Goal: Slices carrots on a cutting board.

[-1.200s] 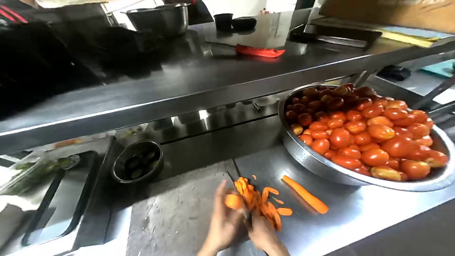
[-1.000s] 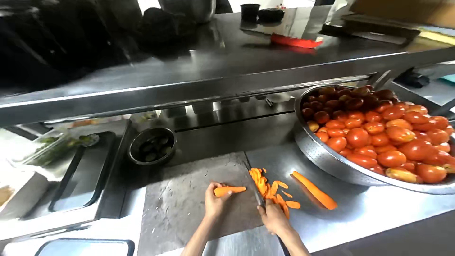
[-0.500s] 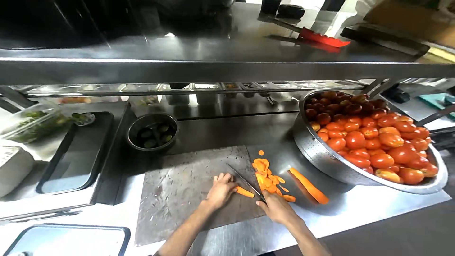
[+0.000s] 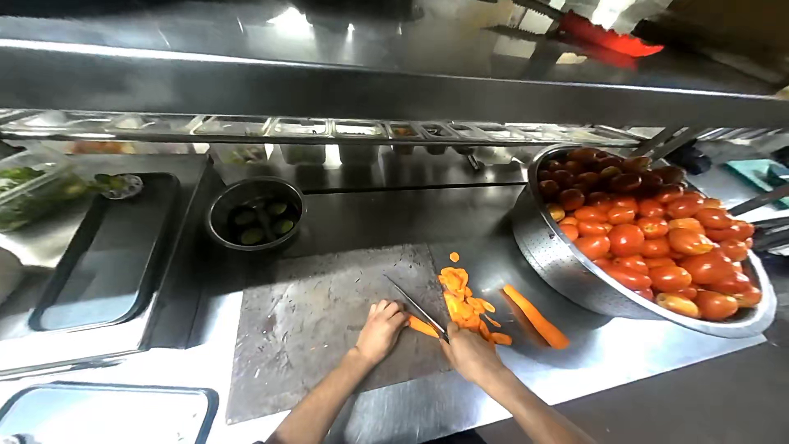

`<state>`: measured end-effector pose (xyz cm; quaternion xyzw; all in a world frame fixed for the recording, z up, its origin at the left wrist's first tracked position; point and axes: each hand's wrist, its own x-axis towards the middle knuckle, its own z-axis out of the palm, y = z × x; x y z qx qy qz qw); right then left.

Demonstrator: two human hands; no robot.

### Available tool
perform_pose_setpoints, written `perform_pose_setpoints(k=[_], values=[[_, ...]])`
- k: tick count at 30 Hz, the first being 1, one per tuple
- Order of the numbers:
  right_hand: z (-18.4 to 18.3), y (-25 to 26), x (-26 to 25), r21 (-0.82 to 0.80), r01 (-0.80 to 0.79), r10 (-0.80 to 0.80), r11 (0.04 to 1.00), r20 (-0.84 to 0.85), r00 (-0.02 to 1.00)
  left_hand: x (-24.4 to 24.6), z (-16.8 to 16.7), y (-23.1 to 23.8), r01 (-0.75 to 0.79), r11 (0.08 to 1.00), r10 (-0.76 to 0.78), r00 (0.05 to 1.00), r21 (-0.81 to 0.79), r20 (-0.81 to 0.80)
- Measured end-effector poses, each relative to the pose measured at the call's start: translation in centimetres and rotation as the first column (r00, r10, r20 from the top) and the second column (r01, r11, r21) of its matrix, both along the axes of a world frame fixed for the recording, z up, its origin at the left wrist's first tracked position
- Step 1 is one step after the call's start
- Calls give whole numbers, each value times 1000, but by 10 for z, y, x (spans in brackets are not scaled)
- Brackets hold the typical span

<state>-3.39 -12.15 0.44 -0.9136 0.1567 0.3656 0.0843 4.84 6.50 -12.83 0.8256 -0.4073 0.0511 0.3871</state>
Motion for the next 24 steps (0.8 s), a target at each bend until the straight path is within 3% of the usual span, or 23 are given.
perform_pose_setpoints(k=[3,7,11,15,19,22,24], values=[[36,-1,2,44,18,-13,999,-118,993,0,3,0,-4,1000,4,1000,5,-21],[-14,5,-11,27,76,-77,997,41,996,0,-1,-1,-6,1000,6,1000,-14,14],[38,5,3,54,45,-37,998,-131,991,0,-2,-1,-6,999,7,1000,-33,29],[-11,13,-6,38,74,-75,997,34,997,0,-3,-1,-5,1000,5,1000,-27,16],[37,13,3,53,63,-57,997,-116,992,-1,-3,-1,-2,1000,3,1000,-31,22],[-4,21,-6,53,125,-125,991,-3,992,0,-3,-1,-3,1000,4,1000,-31,16],[-2,24,5,40,90,-91,995,12,996,-1,-4,-2,-2,999,2,1000,-45,10]])
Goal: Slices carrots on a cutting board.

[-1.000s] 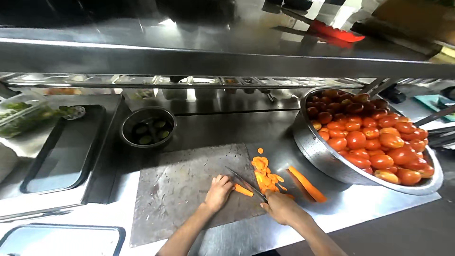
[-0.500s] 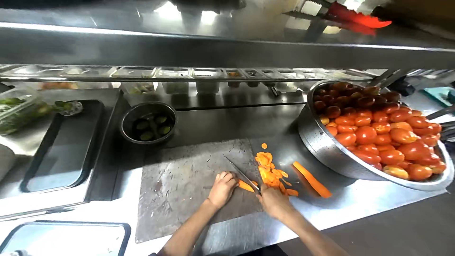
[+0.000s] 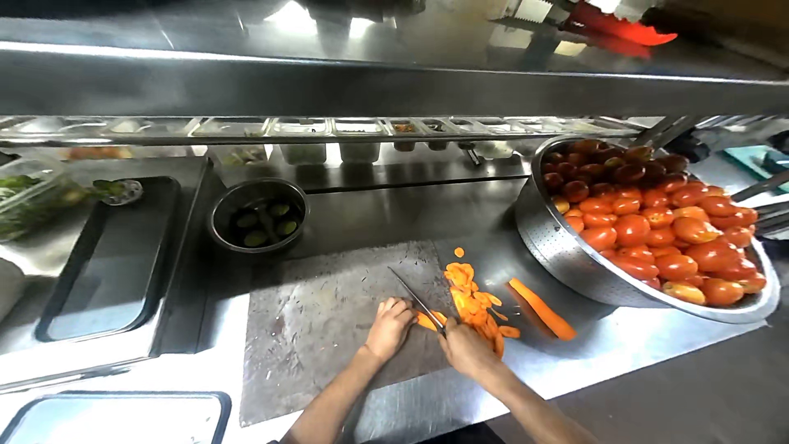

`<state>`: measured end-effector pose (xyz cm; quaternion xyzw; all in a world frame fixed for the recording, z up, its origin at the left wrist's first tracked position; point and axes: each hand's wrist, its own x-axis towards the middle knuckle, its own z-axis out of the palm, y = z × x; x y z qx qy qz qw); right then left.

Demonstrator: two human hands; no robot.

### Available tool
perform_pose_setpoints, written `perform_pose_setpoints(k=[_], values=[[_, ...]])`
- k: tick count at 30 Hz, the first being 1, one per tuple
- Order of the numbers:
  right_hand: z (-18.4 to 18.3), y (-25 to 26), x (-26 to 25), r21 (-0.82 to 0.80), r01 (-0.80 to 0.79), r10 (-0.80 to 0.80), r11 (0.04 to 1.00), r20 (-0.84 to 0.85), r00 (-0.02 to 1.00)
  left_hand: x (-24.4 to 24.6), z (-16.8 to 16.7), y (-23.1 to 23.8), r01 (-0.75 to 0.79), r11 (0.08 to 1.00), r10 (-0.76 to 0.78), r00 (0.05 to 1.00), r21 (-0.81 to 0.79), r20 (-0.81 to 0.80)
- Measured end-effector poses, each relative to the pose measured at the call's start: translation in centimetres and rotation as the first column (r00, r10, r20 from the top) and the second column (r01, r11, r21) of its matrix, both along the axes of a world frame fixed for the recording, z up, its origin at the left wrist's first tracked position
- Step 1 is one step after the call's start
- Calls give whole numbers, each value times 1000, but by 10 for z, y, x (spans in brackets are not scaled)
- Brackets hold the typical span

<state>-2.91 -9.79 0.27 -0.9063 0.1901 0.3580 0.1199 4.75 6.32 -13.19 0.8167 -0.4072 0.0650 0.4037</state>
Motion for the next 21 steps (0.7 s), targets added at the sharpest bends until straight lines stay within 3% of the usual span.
perform_pose_setpoints(k=[3,7,11,14,19,21], values=[[35,-7,-1,50,-10,16,999,-108,994,0,2,0,8,1000,-8,1000,-6,-1],[-10,2,-4,36,42,-43,998,20,999,1,2,1,18,1000,-17,999,11,-50],[33,2,4,55,13,-8,998,-102,995,2,1,1,24,1000,-23,999,10,-35],[-8,11,-4,38,71,-72,997,30,997,3,1,2,21,1000,-21,999,8,-43],[35,5,4,64,35,-28,997,-113,993,3,4,1,28,1000,-28,998,4,-51],[7,10,-3,56,76,-75,996,-25,997,4,4,1,23,1000,-23,998,3,-65]])
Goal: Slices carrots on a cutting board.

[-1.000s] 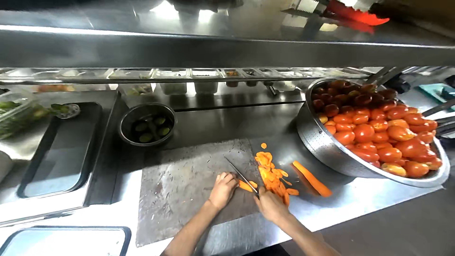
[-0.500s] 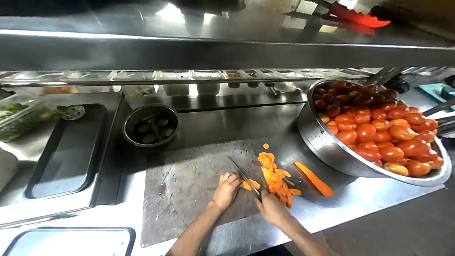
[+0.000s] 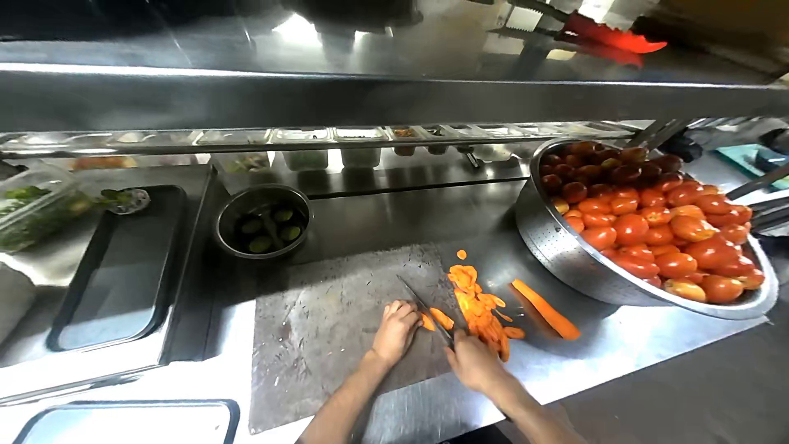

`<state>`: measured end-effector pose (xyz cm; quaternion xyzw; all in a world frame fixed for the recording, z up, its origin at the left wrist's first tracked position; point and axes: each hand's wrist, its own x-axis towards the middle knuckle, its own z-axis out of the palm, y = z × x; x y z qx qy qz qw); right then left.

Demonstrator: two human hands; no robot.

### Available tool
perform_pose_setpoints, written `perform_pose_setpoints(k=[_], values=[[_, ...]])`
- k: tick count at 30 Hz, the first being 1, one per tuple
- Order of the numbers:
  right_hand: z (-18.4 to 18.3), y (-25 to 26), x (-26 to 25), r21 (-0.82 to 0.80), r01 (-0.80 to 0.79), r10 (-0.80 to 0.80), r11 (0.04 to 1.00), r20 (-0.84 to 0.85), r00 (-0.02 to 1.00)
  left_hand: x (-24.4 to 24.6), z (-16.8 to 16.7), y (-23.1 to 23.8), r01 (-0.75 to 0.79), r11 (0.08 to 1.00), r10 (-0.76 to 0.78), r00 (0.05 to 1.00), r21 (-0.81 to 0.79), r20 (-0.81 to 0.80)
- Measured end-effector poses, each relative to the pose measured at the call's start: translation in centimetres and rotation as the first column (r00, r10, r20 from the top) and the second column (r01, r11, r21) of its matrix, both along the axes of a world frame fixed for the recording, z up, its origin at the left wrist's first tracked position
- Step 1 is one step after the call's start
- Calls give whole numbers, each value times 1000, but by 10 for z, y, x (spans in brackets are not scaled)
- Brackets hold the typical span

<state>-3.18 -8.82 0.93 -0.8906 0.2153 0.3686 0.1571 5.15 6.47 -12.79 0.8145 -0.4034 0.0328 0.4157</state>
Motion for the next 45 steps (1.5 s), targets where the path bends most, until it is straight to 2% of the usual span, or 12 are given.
perform_pose_setpoints(k=[2,6,9,11,19,26,28,31,33,36,41,45], values=[[-17,4,8,-13,-3,4,1000,71,997,0,-1,0,-3,1000,3,1000,-10,-2],[29,-4,9,29,-37,40,999,-91,995,1,3,0,10,1000,-10,1000,-15,-13],[-15,7,5,19,33,-34,999,43,999,1,1,0,13,1000,-13,1000,-15,-22],[-21,15,13,-15,11,-10,1000,73,997,-2,-1,2,18,1000,-18,999,-7,-37],[14,-6,2,6,-105,105,994,-43,994,2,17,9,136,982,-125,988,131,-90],[49,-2,11,12,-166,166,986,-175,971,5,8,10,166,985,-166,986,55,-12],[35,-2,5,-4,-126,124,992,-151,981,6,4,10,154,988,-154,988,19,28],[-20,5,-1,-29,-59,59,998,18,998,4,-1,10,140,990,-138,988,-15,72],[-13,5,10,4,-85,85,996,18,996,5,-1,10,135,991,-132,986,-22,97],[34,-4,12,50,-115,120,992,-126,985,5,1,9,135,990,-131,986,-30,100],[-22,11,8,9,-38,37,999,61,997,5,0,10,134,990,-131,988,-36,84],[26,10,22,29,-100,102,995,-76,992,5,3,11,150,988,-149,988,-24,43]])
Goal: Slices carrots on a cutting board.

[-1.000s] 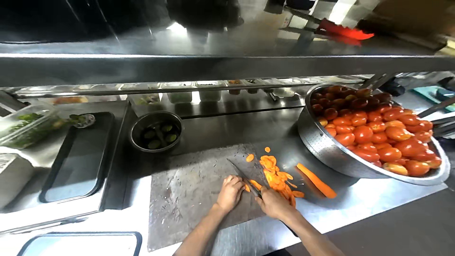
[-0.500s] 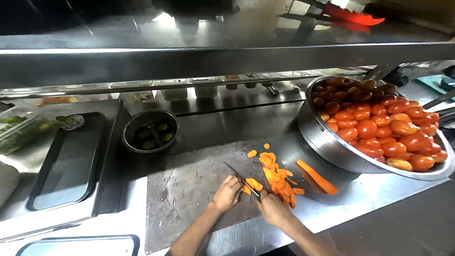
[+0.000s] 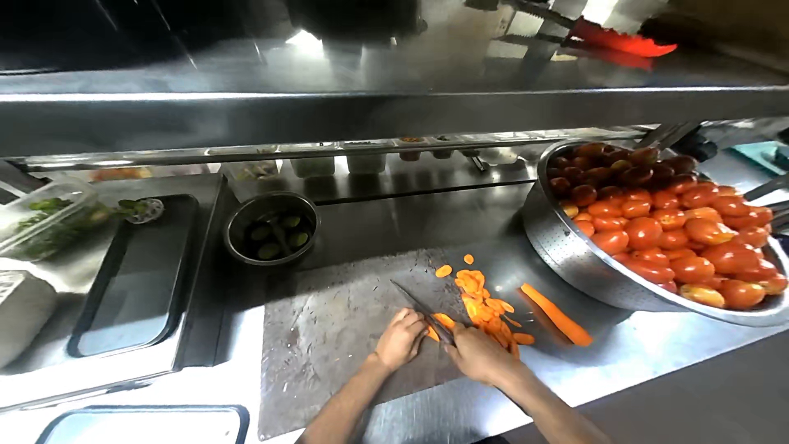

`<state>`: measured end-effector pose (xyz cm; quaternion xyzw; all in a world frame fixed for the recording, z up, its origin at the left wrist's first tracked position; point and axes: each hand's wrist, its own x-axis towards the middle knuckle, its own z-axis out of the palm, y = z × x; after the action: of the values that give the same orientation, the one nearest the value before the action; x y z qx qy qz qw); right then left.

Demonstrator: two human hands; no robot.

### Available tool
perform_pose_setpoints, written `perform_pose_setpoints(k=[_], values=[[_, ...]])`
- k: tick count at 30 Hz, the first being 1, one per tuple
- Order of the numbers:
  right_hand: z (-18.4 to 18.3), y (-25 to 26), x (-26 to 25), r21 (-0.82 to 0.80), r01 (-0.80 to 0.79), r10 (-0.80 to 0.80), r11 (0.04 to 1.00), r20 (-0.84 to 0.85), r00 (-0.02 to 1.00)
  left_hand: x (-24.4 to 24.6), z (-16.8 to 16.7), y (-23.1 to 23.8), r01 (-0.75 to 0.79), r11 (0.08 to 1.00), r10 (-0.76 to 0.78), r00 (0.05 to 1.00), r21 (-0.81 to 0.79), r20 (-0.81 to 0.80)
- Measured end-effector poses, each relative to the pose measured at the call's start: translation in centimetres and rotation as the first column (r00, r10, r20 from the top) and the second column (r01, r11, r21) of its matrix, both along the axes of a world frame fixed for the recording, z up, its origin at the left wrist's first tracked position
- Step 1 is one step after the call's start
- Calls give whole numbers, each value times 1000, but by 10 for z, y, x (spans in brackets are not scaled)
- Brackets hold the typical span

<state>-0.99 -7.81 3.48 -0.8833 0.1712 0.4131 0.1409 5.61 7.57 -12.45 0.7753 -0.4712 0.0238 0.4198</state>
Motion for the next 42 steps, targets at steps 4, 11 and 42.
perform_pose_setpoints(k=[4,11,42], values=[[-26,1,-16,-10,58,-58,998,59,997,2,1,-1,8,1000,-8,1000,-8,-1],[-15,-2,-8,-10,0,1,1000,49,999,5,5,1,30,1000,-29,998,10,-63],[-23,12,-8,-59,7,-5,998,38,999,3,1,7,7,999,-9,999,-52,-41]])
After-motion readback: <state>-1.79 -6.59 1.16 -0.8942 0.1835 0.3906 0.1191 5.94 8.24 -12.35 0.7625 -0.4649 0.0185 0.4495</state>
